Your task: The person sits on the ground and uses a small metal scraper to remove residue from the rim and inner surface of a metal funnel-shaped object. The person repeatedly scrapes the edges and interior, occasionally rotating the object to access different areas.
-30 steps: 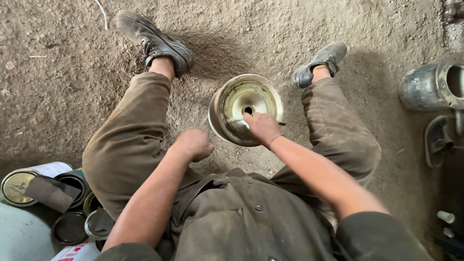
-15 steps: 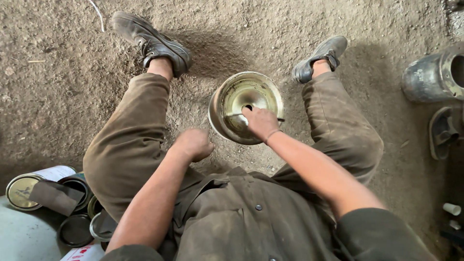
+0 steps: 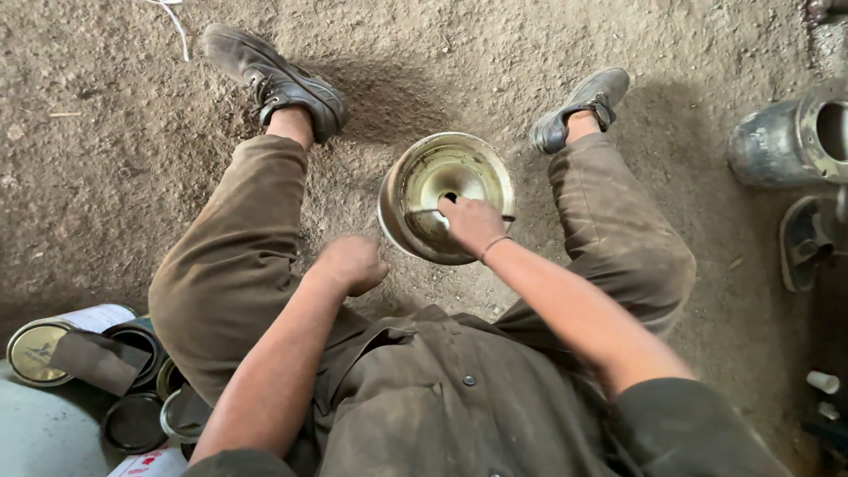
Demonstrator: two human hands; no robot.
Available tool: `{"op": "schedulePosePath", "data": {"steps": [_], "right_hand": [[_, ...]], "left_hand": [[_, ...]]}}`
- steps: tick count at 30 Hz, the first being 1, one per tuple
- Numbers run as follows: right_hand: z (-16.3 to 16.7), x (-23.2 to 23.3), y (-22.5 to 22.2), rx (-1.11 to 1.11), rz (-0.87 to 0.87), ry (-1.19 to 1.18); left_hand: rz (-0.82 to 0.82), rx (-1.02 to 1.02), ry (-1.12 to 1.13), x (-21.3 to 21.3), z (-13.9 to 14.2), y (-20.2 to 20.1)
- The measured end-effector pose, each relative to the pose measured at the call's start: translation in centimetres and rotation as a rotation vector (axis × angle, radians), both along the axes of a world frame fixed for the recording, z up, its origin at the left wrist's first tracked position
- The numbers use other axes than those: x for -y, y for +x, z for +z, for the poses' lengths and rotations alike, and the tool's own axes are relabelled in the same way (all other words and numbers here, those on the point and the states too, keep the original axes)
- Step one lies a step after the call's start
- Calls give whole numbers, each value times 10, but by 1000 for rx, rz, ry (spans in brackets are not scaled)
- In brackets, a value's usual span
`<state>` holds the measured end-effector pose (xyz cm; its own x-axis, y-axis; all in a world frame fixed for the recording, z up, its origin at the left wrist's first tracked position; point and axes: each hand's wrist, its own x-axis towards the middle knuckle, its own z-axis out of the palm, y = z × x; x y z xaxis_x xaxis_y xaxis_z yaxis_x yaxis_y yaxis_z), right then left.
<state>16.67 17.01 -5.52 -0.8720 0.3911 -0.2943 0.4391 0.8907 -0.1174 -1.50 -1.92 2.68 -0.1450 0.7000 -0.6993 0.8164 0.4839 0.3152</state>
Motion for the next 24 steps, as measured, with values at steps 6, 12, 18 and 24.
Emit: {"op": "schedulePosePath", "data": {"steps": [6, 12, 18, 24], "right_hand": [[1, 5, 7, 0, -24, -31], [8, -4, 5, 15, 4, -29], [-4, 1, -2, -48, -64, -47], [0, -9, 10, -29, -45, -77]], "left_hand": [[10, 6, -11, 2, 1, -2], [7, -3, -10, -1, 4, 0], [-6, -15, -20, 3, 3, 0], [-22, -15, -31, -1, 1, 0]]}}
